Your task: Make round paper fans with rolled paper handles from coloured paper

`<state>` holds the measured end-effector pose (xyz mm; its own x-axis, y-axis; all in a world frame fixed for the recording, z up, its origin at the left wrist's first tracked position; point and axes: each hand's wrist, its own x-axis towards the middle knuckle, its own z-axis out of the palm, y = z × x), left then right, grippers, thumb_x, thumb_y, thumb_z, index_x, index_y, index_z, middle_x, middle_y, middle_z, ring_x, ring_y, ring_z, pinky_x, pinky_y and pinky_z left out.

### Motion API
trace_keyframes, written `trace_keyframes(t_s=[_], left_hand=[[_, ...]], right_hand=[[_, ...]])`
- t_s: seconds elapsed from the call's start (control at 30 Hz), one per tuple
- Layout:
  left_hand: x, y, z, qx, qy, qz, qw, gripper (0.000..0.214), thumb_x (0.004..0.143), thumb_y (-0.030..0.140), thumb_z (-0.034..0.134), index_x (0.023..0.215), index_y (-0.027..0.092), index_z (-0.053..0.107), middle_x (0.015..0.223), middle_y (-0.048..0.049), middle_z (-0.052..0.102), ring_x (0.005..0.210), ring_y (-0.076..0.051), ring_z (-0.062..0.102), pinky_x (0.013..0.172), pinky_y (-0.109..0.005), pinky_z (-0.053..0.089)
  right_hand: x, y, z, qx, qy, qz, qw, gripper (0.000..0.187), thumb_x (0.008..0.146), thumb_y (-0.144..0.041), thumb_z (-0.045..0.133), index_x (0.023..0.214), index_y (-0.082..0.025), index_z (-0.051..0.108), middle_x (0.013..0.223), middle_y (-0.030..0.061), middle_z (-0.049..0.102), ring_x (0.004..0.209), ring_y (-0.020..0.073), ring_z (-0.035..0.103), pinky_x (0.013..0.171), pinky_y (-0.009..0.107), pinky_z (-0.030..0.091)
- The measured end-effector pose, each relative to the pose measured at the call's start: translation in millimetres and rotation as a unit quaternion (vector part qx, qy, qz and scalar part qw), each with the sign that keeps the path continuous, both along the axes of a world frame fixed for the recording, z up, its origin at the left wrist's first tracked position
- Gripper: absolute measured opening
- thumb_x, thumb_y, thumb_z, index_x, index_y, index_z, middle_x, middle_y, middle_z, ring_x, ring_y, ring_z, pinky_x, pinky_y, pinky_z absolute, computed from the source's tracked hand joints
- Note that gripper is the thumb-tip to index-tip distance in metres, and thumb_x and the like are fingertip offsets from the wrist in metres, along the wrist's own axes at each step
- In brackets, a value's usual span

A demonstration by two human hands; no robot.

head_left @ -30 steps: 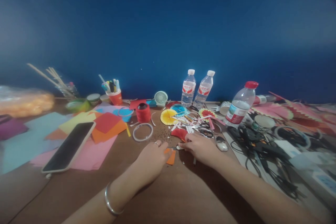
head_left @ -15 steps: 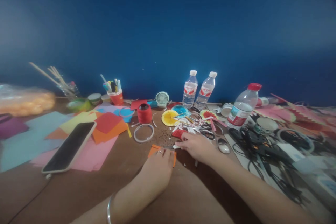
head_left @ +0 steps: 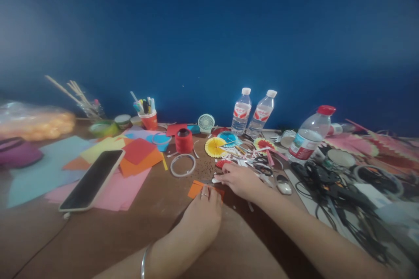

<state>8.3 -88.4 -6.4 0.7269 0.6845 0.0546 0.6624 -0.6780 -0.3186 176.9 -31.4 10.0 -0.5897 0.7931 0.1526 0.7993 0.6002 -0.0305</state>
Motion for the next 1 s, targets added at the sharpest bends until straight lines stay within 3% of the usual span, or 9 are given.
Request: trace_keyframes(t_s=[0.33,0.47,0.63,0.83,0.93,1.0], left_hand=[[1.3,-0.7,-1.4,-0.019,-0.016,0.006,1.0,0.042,0.075,0.008,0.041,0.115,-0.001,0.048,0.109,-0.0258,0.055,0.102,-0.034,0.052,0.078,-0.043,0.045],[-5.2,9.9,5.1,-0.053,-0.052,0.009,0.997,0.033,0.076,0.006,0.042,0.107,0.007,0.053,0.094,-0.0166,0.06,0.087,-0.028,0.057,0.068,-0.039,0.047],[-20.4,37.8,16.5,-0.124,-0.124,-0.007,0.985,0.028,0.076,0.007,0.046,0.101,0.015,0.055,0.093,-0.0079,0.057,0.086,-0.02,0.053,0.075,-0.032,0.043],[-23.0,49.3,22.1,-0.137,-0.161,-0.002,0.977,0.024,0.084,0.017,0.039,0.083,0.015,0.062,0.08,-0.0073,0.058,0.079,-0.019,0.053,0.072,-0.032,0.042],[-22.1,47.4,23.7,-0.151,-0.198,0.013,0.968,0.021,0.082,0.014,0.04,0.082,0.014,0.061,0.081,-0.0068,0.058,0.078,-0.018,0.053,0.072,-0.03,0.042],[-22.2,46.5,24.1,-0.171,-0.247,0.024,0.954,0.019,0.08,0.013,0.041,0.082,0.015,0.06,0.082,-0.0055,0.058,0.078,-0.016,0.053,0.072,-0.029,0.042]], right_hand=[[-14.8,7.7,-2.3,-0.008,0.006,0.005,1.0,0.023,0.085,-0.027,0.046,0.102,-0.034,0.06,0.087,0.0009,0.053,0.072,0.0122,0.047,0.054,0.023,0.023],[-11.2,8.5,6.9,0.03,0.01,-0.002,0.999,0.022,0.085,-0.029,0.045,0.101,-0.033,0.06,0.087,0.0018,0.054,0.075,0.0137,0.049,0.057,0.023,0.027],[25.6,9.4,14.5,0.082,0.039,-0.094,0.991,0.03,0.082,-0.024,0.05,0.111,-0.029,0.055,0.096,0.0035,0.058,0.083,0.0161,0.052,0.067,0.024,0.033],[56.4,9.8,11.7,0.113,0.032,-0.198,0.973,0.019,0.081,-0.019,0.047,0.094,-0.02,0.061,0.094,0.0076,0.061,0.09,0.0214,0.052,0.079,0.032,0.031],[45.1,-1.4,11.3,0.117,0.043,-0.185,0.975,0.02,0.081,-0.016,0.046,0.093,-0.02,0.06,0.095,0.0077,0.06,0.092,0.0221,0.05,0.082,0.035,0.029],[30.0,-13.4,10.7,0.097,0.067,-0.136,0.984,0.019,0.082,-0.016,0.043,0.09,-0.019,0.06,0.092,0.0064,0.06,0.089,0.0199,0.05,0.08,0.032,0.031]])
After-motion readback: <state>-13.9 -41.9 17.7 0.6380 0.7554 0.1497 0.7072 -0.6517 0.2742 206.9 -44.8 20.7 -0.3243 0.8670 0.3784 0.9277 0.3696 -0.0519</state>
